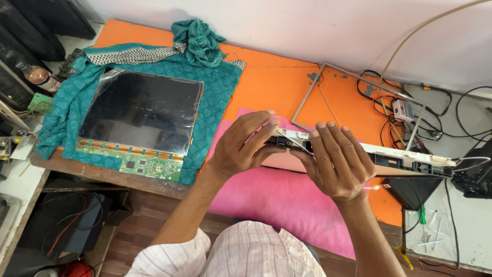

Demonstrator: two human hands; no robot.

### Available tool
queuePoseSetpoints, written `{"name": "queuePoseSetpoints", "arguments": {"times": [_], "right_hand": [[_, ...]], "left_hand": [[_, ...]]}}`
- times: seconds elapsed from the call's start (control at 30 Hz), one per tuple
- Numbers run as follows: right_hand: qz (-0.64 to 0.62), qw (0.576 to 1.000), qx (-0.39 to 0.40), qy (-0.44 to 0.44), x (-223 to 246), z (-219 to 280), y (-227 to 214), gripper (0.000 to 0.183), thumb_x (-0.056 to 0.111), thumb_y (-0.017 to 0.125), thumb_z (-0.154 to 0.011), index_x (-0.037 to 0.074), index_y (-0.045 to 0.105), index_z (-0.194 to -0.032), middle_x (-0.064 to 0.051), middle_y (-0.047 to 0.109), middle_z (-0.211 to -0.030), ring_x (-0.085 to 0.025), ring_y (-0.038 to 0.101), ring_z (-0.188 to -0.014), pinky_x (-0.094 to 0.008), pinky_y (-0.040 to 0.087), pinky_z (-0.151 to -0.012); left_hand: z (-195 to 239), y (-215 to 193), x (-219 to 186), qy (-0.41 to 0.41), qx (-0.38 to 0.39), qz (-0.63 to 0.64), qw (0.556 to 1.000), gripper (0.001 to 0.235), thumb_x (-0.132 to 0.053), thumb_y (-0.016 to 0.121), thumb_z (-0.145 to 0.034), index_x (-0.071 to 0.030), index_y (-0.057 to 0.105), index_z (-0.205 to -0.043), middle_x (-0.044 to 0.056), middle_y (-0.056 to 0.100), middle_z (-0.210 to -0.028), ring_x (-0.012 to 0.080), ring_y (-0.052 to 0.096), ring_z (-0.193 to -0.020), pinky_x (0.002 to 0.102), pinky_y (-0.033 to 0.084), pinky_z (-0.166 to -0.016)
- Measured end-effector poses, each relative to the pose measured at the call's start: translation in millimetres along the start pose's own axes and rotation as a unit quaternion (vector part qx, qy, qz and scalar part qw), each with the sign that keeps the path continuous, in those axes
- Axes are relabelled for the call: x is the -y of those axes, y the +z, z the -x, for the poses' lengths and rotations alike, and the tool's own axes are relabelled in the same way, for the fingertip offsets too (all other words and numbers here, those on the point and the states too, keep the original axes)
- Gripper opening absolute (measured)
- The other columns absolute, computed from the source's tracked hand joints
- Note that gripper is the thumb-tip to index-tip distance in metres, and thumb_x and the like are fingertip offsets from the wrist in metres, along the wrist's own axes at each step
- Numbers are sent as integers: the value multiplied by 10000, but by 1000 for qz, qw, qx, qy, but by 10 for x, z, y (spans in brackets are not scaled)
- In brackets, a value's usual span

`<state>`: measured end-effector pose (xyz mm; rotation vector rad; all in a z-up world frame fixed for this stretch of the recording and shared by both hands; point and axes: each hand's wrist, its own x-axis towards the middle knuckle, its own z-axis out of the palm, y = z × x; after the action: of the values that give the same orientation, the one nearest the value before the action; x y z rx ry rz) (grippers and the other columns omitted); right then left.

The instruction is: The person assembles an LCD panel by aligning and snapping a black plastic frame onto a white backlight sheet. They then remove the frame, inspect the backlight, and reattach the frame, handling the components by hand on a pink foam pad.

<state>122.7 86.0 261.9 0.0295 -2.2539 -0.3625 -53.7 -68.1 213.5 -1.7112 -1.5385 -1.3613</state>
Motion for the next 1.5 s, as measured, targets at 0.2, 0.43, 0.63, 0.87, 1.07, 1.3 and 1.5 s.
{"name": "queuePoseSetpoints", "arguments": {"times": [0.2, 0.43, 0.63, 0.87, 1.07, 1.3, 1.5], "right_hand": [[-37, 999, -5, 7, 25, 52, 0, 233, 227, 847, -947, 28, 739, -1002, -133, 777, -1078, -327, 744, -1105, -498, 580, -1034], [-55, 998, -9, 26, 28, 108, 26, 202, 180, 876, -930, 77, 701, -931, -110, 779, -1074, -307, 740, -1101, -483, 568, -1046], [-61, 996, -32, 51, 108, 108, 7, 224, 157, 884, -923, 80, 674, -931, -100, 768, -1100, -313, 737, -1104, -474, 579, -1045], [-47, 997, -51, 19, 92, 172, 19, 143, 131, 779, -946, 50, 665, -976, -111, 744, -1073, -359, 724, -1092, -505, 592, -1004], [-34, 997, -62, 28, 168, 141, -11, 141, 164, 765, -982, 72, 659, -963, -81, 737, -1046, -350, 722, -1098, -501, 588, -1010], [-45, 996, -59, 45, 216, 269, 27, 175, 187, 779, -953, 55, 666, -973, -120, 745, -1054, -366, 728, -1085, -513, 579, -1020], [40, 992, -3, 118, -27, 562, -266, 455, 431, 885, -904, 69, 674, -1079, -177, 680, -1270, -311, 634, -1233, -563, 414, -1135]], "left_hand": [[-148, -108, 37, -9, 45, 64, 997, 492, -157, 878, -870, -15, 570, -1227, 149, 702, -1163, 317, 721, -1085, 394, 609, -918], [-81, -47, 44, -6, 18, 71, 997, 385, -24, 852, -853, -48, 492, -988, 160, 705, -1144, 318, 744, -1022, 379, 633, -817], [-168, -113, 44, 8, 20, 74, 997, 360, 0, 830, -833, -15, 554, -1063, 145, 690, -1110, 316, 738, -997, 376, 622, -797], [-248, -214, 45, 58, 89, -22, 994, 317, 12, 728, -752, 18, 698, -1068, 120, 692, -1013, 288, 731, -900, 376, 586, -729], [-203, -207, 43, 87, 94, -52, 990, 233, -20, 753, -800, 38, 720, -1023, 128, 705, -1014, 273, 723, -872, 365, 570, -681], [-153, -200, 35, 104, 90, -72, 988, 154, 13, 759, -834, 46, 734, -982, 129, 709, -1006, 264, 725, -867, 347, 581, -675], [-141, -129, 92, 98, 72, -55, 991, 210, -69, 795, -888, 55, 720, -1040, 127, 695, -1007, 276, 725, -878, 358, 614, -727]]}}
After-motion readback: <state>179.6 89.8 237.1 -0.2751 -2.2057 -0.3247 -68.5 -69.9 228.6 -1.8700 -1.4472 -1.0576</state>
